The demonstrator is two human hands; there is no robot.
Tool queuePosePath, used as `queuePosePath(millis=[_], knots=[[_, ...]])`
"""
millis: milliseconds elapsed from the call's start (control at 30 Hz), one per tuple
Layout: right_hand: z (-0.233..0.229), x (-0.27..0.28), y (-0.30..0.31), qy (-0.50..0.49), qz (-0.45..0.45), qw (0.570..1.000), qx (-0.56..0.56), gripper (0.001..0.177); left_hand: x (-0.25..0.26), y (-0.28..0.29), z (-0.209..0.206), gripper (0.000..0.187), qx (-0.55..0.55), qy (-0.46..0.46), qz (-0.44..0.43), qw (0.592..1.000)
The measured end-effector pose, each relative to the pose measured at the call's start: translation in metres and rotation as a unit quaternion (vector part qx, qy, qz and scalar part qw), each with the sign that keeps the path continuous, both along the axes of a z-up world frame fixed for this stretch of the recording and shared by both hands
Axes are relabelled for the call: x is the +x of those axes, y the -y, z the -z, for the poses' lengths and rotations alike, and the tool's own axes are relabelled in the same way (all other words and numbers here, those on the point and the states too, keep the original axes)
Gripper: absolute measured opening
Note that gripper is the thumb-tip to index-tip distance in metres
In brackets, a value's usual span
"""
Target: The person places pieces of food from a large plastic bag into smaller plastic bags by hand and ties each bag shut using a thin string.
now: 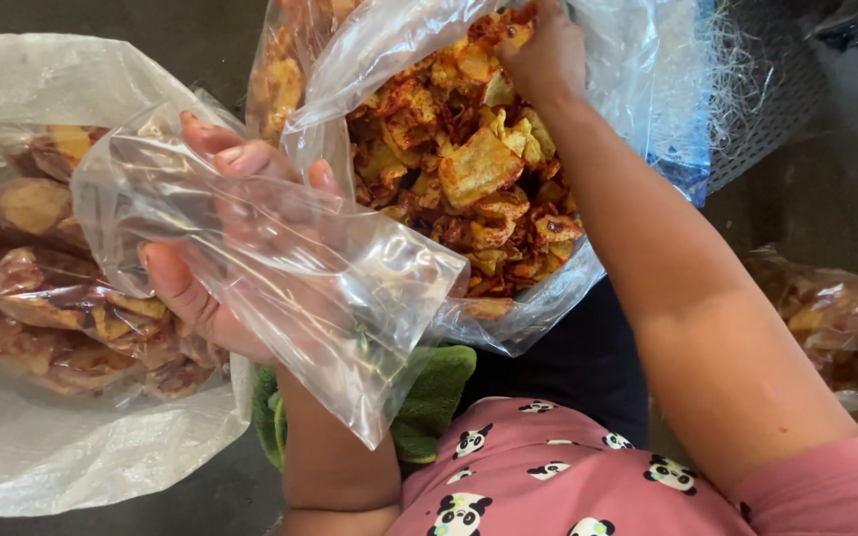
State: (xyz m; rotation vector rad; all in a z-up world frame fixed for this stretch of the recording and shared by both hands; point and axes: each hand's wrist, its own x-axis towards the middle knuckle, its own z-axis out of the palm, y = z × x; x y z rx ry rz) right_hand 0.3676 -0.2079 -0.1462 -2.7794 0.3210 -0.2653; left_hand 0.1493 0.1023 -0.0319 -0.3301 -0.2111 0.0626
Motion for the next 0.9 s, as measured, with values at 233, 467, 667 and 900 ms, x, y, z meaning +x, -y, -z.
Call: queuePosePath(millis=[233, 467, 667, 900], knots=[[-0.046, -0.053, 0.011, -0.042, -0.038, 0.932, 0.358, 0.022, 0.004, 0.001, 0.003, 0.073, 0.006, 0.022, -0.012, 1.0], [-0.074, -0.133, 0.037, 0.03, -0.269, 0.872, 0.409, 0.047, 0.005, 0.005, 0.006, 0.073, 0.012, 0.036, -0.001, 0.999], [-0.062, -0.194, 0.033, -0.041, -0.241, 0.953, 0.182, 0.021, 0.005, 0.013, 0.016, 0.074, 0.018, 0.043, 0.004, 0.999], [-0.065, -0.196, 0.039, -0.119, -0.212, 0.93, 0.275, 0.036, 0.003, 0.017, 0.016, 0.074, 0.028, 0.036, 0.006, 0.999]])
